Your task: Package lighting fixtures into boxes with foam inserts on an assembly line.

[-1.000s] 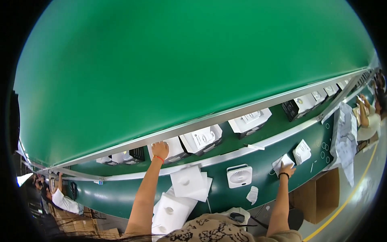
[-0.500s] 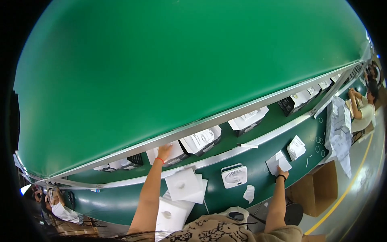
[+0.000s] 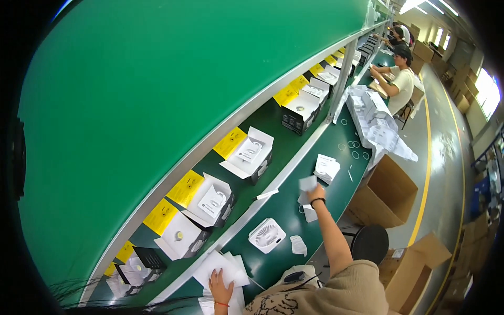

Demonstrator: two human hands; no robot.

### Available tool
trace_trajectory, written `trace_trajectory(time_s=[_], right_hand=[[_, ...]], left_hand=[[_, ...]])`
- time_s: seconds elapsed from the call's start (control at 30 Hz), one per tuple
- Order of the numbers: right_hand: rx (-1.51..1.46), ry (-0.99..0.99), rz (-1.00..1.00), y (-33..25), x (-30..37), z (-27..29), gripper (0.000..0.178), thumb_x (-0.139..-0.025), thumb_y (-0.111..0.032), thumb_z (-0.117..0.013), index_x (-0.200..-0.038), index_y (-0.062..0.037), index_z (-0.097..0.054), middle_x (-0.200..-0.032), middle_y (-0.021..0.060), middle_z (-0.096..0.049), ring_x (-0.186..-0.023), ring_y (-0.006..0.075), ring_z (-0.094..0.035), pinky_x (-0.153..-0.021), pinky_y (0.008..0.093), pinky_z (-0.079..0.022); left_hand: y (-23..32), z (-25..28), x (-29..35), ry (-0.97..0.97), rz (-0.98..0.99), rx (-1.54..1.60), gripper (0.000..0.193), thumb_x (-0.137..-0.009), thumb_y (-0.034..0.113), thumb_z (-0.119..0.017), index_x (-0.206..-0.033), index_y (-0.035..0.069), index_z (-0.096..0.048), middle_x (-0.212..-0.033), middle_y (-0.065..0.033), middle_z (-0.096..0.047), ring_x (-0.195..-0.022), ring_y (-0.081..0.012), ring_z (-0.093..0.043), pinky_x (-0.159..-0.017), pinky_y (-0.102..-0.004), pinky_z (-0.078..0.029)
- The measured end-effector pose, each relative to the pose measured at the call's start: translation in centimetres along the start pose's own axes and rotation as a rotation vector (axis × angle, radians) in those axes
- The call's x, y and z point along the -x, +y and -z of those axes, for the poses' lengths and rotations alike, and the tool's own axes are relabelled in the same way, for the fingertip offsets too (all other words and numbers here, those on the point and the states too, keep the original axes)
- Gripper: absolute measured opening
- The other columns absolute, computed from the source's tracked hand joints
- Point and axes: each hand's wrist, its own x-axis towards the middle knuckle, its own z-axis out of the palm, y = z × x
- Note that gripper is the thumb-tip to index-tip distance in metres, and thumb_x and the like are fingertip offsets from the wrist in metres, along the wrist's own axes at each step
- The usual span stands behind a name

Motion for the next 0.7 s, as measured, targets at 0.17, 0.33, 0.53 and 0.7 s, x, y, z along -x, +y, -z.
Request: trace_trajectory(time_s=[0.17,0.33,0.53,0.7], right_hand=[[-0.678,-0.667,0.347,-12.3,3.7,-3.3,0.044,-0.072,-0.004,-0.058,-0.115,-0.0019,-0.048,-0.101,0.0084,-0.060,-0.094,0.0180,-0.055,-0.084,0.0292,-0.041],[-0.587,-0.577,1.073,-26.0,15.1,-4.5,0.031,-0.077,-0.002,-0.050,-0.108,-0.0029,-0.051,-0.098,0.0181,-0.056,-0.091,0.0334,-0.054,-0.078,0.0336,-0.043],[0.040,-0.409,1.652,-27.9,21.3,-13.8,0.025,-0.076,-0.011,-0.053,-0.100,-0.0099,-0.057,-0.101,0.0177,-0.053,-0.099,0.0357,-0.047,-0.087,0.0479,-0.034],[-0.195,-0.549,1.670,-22.9,23.7,-12.0,0.032,-0.074,-0.010,-0.056,-0.106,-0.0119,-0.055,-0.112,0.0149,-0.046,-0.103,0.0346,-0.044,-0.091,0.0461,-0.033]], left_hand=[[0.5,0.1,-0.5,-0.020,0.048,0.009,0.071,-0.064,0.029,-0.069,-0.125,0.007,-0.039,-0.117,-0.0172,-0.044,-0.111,-0.0318,-0.039,-0.094,-0.0474,-0.027],[1.0,2.1,-1.0,-0.005,0.118,0.098,0.069,-0.068,0.027,-0.067,-0.128,0.010,-0.036,-0.111,-0.0133,-0.049,-0.110,-0.0269,-0.042,-0.096,-0.0461,-0.026],[0.7,7.1,-0.1,0.220,0.163,0.000,0.066,-0.070,0.025,-0.065,-0.128,0.009,-0.036,-0.119,-0.0125,-0.046,-0.117,-0.0249,-0.039,-0.097,-0.0454,-0.022],[-5.0,11.4,1.1,0.408,0.387,-0.063,0.064,-0.069,0.015,-0.062,-0.127,0.008,-0.036,-0.125,-0.0131,-0.042,-0.123,-0.0275,-0.033,-0.099,-0.0476,-0.020]])
